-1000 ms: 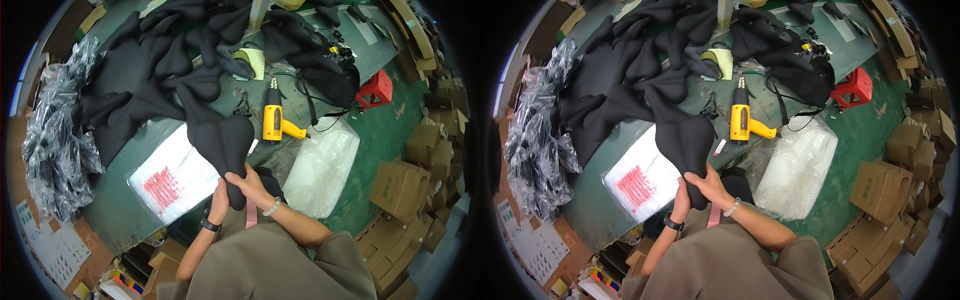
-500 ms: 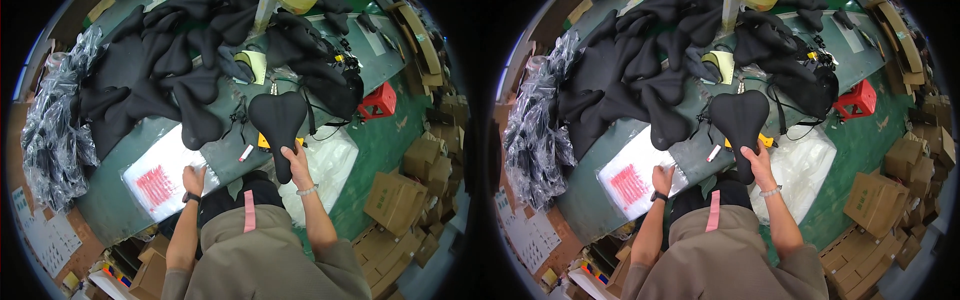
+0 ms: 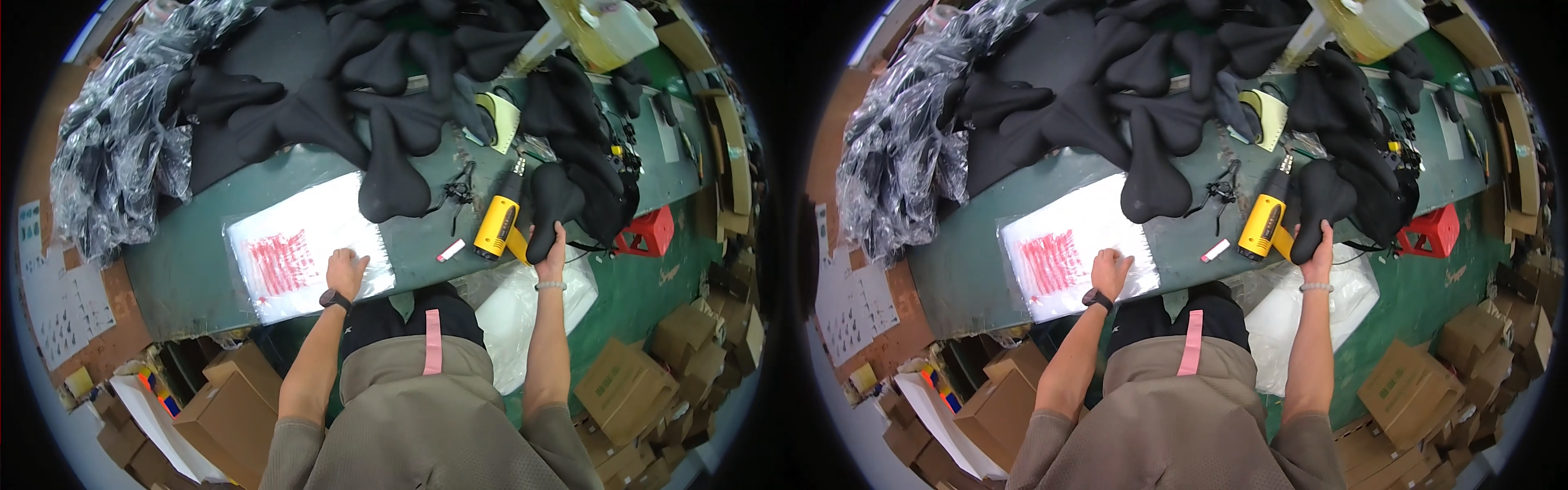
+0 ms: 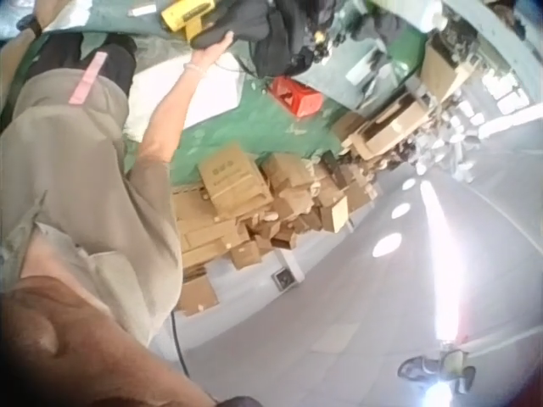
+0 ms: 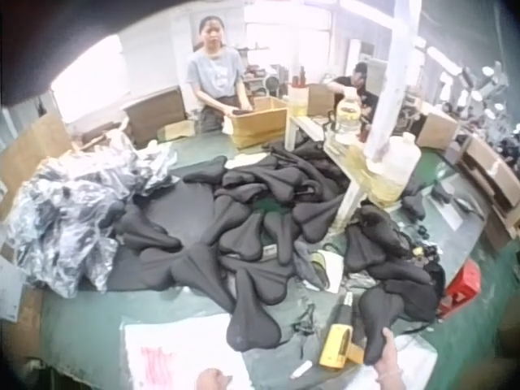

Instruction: Cleaning and inspecting bicycle seats in a factory setting.

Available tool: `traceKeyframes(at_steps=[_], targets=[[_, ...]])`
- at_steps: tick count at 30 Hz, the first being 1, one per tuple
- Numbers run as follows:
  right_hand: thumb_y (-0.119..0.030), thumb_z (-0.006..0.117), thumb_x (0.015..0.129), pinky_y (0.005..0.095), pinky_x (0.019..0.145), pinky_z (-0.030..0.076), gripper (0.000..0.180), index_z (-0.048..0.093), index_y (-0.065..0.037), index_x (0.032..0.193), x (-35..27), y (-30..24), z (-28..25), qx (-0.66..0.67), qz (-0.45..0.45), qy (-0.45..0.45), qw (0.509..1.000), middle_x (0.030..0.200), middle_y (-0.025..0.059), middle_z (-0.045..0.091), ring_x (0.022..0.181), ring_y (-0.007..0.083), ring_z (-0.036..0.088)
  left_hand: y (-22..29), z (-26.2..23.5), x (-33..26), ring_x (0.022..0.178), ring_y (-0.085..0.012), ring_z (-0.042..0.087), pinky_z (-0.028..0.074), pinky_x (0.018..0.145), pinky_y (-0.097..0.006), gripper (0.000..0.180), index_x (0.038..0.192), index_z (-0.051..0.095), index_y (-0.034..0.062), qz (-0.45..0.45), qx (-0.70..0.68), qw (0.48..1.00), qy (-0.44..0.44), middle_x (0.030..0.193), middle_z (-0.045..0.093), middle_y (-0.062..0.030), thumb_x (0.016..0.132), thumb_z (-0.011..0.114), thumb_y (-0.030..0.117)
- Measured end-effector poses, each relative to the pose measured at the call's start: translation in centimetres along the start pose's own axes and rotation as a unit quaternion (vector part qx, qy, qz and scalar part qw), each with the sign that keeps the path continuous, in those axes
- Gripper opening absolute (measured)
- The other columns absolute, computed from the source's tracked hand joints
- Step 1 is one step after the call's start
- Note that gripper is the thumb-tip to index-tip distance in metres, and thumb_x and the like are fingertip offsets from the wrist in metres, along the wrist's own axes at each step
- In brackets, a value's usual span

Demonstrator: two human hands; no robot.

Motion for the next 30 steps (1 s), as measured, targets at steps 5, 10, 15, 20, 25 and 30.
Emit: traceKeyframes(at_steps=[5, 10, 15, 20, 25, 30], targets=[[-0.040, 0.067, 0.094, 0.0353, 0.093, 0.053, 0.059, 0.053, 0.005, 0.130, 2.6, 0.6, -3.1, -0.145, -0.041, 0.116, 0.982, 0.123, 0.0127, 0.062, 0.103, 0.0252, 0.064, 5.7, -1.0, 2.9, 0.097, -0.0328, 0.062, 0.051, 0.083, -0.041, 0.067, 0.124, 0.053, -0.0041, -0.090, -0.232, 0.968, 0.022, 0.111, 0.063, -0.0178, 0.078, 0.081, 0.034], [-0.040, 0.068, 0.093, 0.0326, 0.095, 0.049, 0.066, 0.050, 0.009, 0.134, 1.0, 1.7, -1.1, -0.273, -0.075, 0.168, 0.944, 0.129, 0.0143, 0.060, 0.111, 0.0241, 0.061, 6.5, -0.7, 7.0, 0.102, -0.0341, 0.063, 0.051, 0.090, -0.039, 0.099, 0.147, 0.031, -0.0050, -0.144, -0.347, 0.926, 0.039, 0.125, 0.058, -0.0236, 0.074, 0.084, 0.036], [-0.024, 0.071, 0.091, 0.0322, 0.089, 0.048, 0.051, 0.053, 0.005, 0.128, -2.7, 4.5, 1.7, -0.500, -0.373, 0.197, 0.756, 0.116, 0.0160, 0.062, 0.103, 0.0193, 0.060, 7.1, 0.6, 8.6, 0.119, -0.0440, 0.053, 0.045, 0.102, -0.044, 0.107, 0.150, 0.026, -0.0046, -0.130, -0.277, 0.951, 0.034, 0.132, 0.047, -0.0303, 0.071, 0.086, 0.037], [-0.020, 0.072, 0.087, 0.0358, 0.089, 0.050, 0.047, 0.056, 0.003, 0.125, -6.6, 12.4, 10.5, -0.605, -0.290, 0.002, 0.742, 0.111, 0.0147, 0.062, 0.101, 0.0252, 0.061, 7.2, 2.2, 8.7, 0.122, -0.0425, 0.051, 0.044, 0.102, -0.044, 0.099, 0.144, 0.031, -0.0061, -0.146, -0.337, 0.930, 0.003, 0.133, 0.045, -0.0303, 0.071, 0.087, 0.031], [-0.020, 0.071, 0.086, 0.0371, 0.089, 0.050, 0.050, 0.056, 0.003, 0.127, -4.1, 16.2, 16.8, -0.598, -0.261, -0.019, 0.758, 0.112, 0.0162, 0.062, 0.100, 0.0278, 0.062, 8.9, 2.4, 7.7, 0.109, -0.0334, 0.060, 0.048, 0.096, -0.038, 0.087, 0.137, 0.031, -0.0092, -0.145, -0.414, 0.899, -0.006, 0.122, 0.055, -0.0281, 0.074, 0.085, 0.019], [-0.018, 0.072, 0.086, 0.0364, 0.086, 0.051, 0.049, 0.056, 0.005, 0.126, -2.3, 16.3, 15.9, -0.576, -0.223, -0.016, 0.787, 0.108, 0.0161, 0.063, 0.094, 0.0244, 0.063, 7.1, 1.2, 7.5, 0.092, -0.0254, 0.067, 0.053, 0.085, -0.037, 0.079, 0.139, 0.039, -0.0045, -0.097, -0.380, 0.915, -0.095, 0.117, 0.061, -0.0210, 0.080, 0.080, 0.029]])
Point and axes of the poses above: each hand's wrist, its own x-axis towards the middle knuckle, its own z-axis out of the palm, y = z × x, the point moved 2 cm from there along x, towards the middle knuckle
